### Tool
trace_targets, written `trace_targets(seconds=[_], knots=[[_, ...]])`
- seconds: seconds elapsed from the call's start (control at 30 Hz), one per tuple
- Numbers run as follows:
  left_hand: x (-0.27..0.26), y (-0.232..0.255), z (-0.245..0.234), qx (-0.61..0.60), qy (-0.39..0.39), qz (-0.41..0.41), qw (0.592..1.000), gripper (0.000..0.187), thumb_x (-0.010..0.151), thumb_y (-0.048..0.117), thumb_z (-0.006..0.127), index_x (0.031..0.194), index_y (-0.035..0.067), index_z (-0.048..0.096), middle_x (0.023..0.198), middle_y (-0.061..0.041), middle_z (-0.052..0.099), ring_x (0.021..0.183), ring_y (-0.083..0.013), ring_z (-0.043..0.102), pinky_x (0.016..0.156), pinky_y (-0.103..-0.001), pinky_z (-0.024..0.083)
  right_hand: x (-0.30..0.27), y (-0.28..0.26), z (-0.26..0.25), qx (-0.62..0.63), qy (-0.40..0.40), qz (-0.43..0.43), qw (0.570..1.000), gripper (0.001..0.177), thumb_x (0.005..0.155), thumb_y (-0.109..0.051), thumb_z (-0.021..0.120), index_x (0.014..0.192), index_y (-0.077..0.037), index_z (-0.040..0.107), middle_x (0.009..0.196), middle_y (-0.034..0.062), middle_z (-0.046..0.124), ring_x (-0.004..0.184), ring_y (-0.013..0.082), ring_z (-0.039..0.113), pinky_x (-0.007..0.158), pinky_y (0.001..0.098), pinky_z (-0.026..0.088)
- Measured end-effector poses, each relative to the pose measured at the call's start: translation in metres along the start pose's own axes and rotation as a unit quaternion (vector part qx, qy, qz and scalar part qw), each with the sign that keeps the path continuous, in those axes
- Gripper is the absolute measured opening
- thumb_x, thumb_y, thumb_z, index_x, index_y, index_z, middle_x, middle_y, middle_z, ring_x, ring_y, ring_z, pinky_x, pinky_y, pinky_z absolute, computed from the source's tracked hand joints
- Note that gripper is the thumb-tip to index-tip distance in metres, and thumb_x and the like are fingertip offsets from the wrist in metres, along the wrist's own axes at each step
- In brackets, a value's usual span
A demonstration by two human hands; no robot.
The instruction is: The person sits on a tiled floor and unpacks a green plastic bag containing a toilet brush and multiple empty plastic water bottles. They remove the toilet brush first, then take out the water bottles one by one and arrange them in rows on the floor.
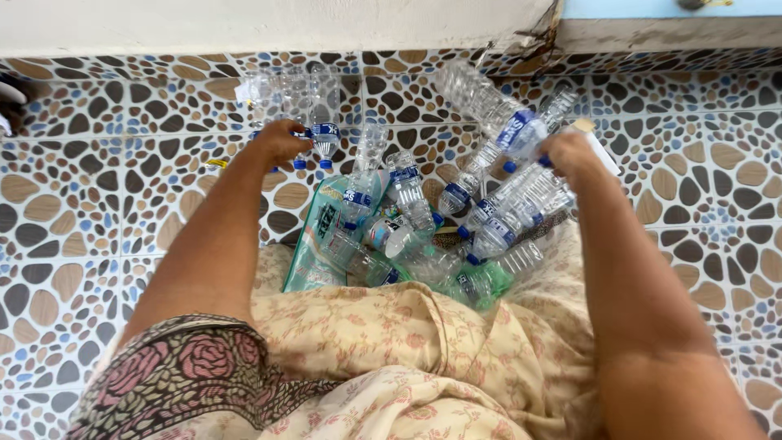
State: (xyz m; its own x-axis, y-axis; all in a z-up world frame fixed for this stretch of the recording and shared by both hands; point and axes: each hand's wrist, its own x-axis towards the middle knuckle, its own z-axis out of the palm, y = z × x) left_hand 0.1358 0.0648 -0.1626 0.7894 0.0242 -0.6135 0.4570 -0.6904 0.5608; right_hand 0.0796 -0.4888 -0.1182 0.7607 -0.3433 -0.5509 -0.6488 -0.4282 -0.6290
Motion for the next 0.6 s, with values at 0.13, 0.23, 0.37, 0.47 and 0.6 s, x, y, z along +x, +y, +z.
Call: trace_targets(seconds=[0.13, 0.23, 0.37, 0.47, 0.6], knots=[[0.067, -0.022, 0.091, -0.069, -0.058, -0.027, 0.996, 0.060, 0.085, 0.034, 0.079, 0.139, 0.015, 0.062, 0.122, -0.013, 0.073, 0.089, -0.0205, 0.071, 0.071, -0.033, 0.059, 0.038, 0.050, 0.064, 0.183, -0.030, 0.174, 0.967, 0.013, 0.099, -0.016, 0.062, 0.104, -0.007, 0.070, 0.089, 0.0076, 0.065, 0.066, 0.0110, 0.053, 0.053, 0.0217, 0.046], [0.083, -0.022, 0.184, -0.087, -0.126, -0.025, 0.988, 0.072, 0.084, 0.038, 0.082, 0.146, 0.012, 0.054, 0.122, -0.019, 0.072, 0.089, -0.0234, 0.072, 0.073, -0.033, 0.060, 0.057, 0.083, 0.120, 0.291, -0.105, 0.184, 0.933, 0.015, 0.097, -0.012, 0.063, 0.111, -0.009, 0.066, 0.088, 0.0071, 0.065, 0.063, 0.0121, 0.054, 0.051, 0.0215, 0.046], [0.059, -0.002, 0.277, -0.035, -0.087, -0.015, 0.995, 0.138, 0.067, 0.053, 0.097, 0.160, 0.008, 0.004, 0.153, -0.028, 0.043, 0.134, -0.0406, 0.052, 0.106, -0.047, 0.051, 0.074, 0.090, 0.188, 0.383, -0.061, 0.176, 0.905, 0.041, 0.085, -0.001, 0.069, 0.121, -0.013, 0.055, 0.098, 0.0086, 0.070, 0.077, 0.0200, 0.070, 0.053, 0.0289, 0.056], [0.033, 0.018, 0.291, 0.025, -0.071, -0.060, 0.995, 0.140, 0.072, 0.050, 0.090, 0.161, 0.019, -0.012, 0.157, -0.027, 0.038, 0.135, -0.0413, 0.053, 0.108, -0.049, 0.049, 0.079, 0.078, 0.223, 0.344, 0.017, 0.139, 0.929, 0.057, 0.081, 0.002, 0.078, 0.124, -0.015, 0.046, 0.106, 0.0106, 0.071, 0.086, 0.0220, 0.071, 0.058, 0.0308, 0.055], [0.025, 0.043, 0.270, 0.026, -0.042, -0.045, 0.998, 0.131, 0.081, 0.039, 0.084, 0.160, 0.025, -0.019, 0.159, -0.031, 0.031, 0.130, -0.0446, 0.057, 0.106, -0.049, 0.052, 0.080, 0.065, 0.236, 0.130, 0.098, 0.043, 0.986, 0.055, 0.081, -0.013, 0.084, 0.123, -0.007, 0.048, 0.107, 0.0137, 0.073, 0.089, 0.0252, 0.071, 0.073, 0.0375, 0.058]])
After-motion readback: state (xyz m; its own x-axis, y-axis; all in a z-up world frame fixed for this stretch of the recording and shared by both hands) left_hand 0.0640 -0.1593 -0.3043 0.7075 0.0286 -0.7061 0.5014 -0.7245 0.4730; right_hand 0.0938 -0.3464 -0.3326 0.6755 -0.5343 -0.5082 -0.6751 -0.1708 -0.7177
